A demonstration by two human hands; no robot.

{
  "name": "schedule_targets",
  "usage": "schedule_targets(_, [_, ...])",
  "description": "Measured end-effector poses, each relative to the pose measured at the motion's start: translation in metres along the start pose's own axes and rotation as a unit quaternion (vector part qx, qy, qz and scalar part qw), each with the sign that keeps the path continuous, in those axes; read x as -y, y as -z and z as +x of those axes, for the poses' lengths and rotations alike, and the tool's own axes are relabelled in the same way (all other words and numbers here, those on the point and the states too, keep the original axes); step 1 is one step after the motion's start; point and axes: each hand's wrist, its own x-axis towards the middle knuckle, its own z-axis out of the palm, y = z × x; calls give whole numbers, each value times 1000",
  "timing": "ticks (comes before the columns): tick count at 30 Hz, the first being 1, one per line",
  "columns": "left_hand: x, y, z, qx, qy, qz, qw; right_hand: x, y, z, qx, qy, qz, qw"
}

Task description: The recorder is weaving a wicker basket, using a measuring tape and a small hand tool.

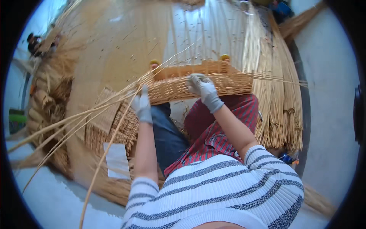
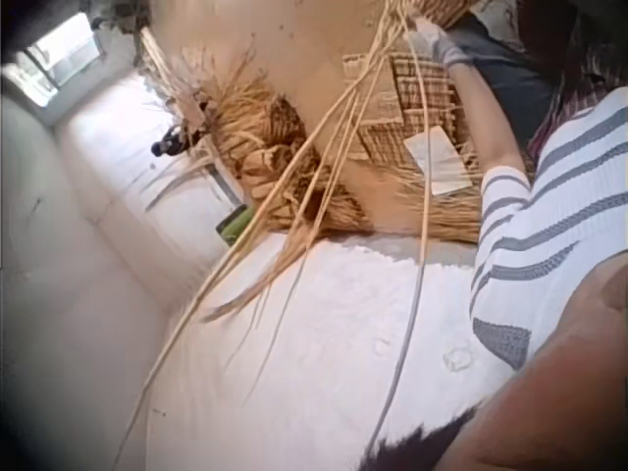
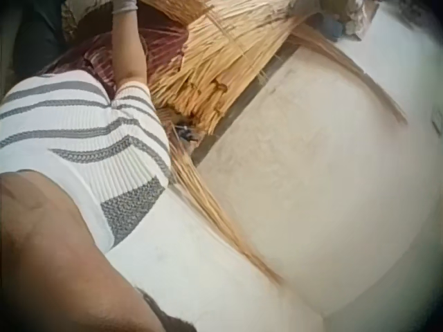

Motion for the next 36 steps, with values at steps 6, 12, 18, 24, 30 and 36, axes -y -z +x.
schedule_targets(6, [-35, -26, -71, 146, -246, -99, 953, -4, -19, -9, -59, 22, 13, 998])
schedule_targets(12, [-34, -56, 3, 336, -24, 27, 941, 3, -59, 29, -102, 438, -342, 825])
schedule_targets(18, [-45, -78, -12, 250, -28, 50, 966, 75, -111, 72, -63, 336, -572, 745])
schedule_targets(24, [-51, -68, -38, -18, -372, 175, 911, 55, 9, -30, -26, 146, -193, 970])
schedule_targets(30, [-65, -94, -90, 205, -403, 346, 822, 113, 43, 10, 78, 507, -604, 610])
schedule_targets(36, [-63, -116, -97, 156, -397, 428, 797, 179, -40, 70, 76, 410, -832, 366])
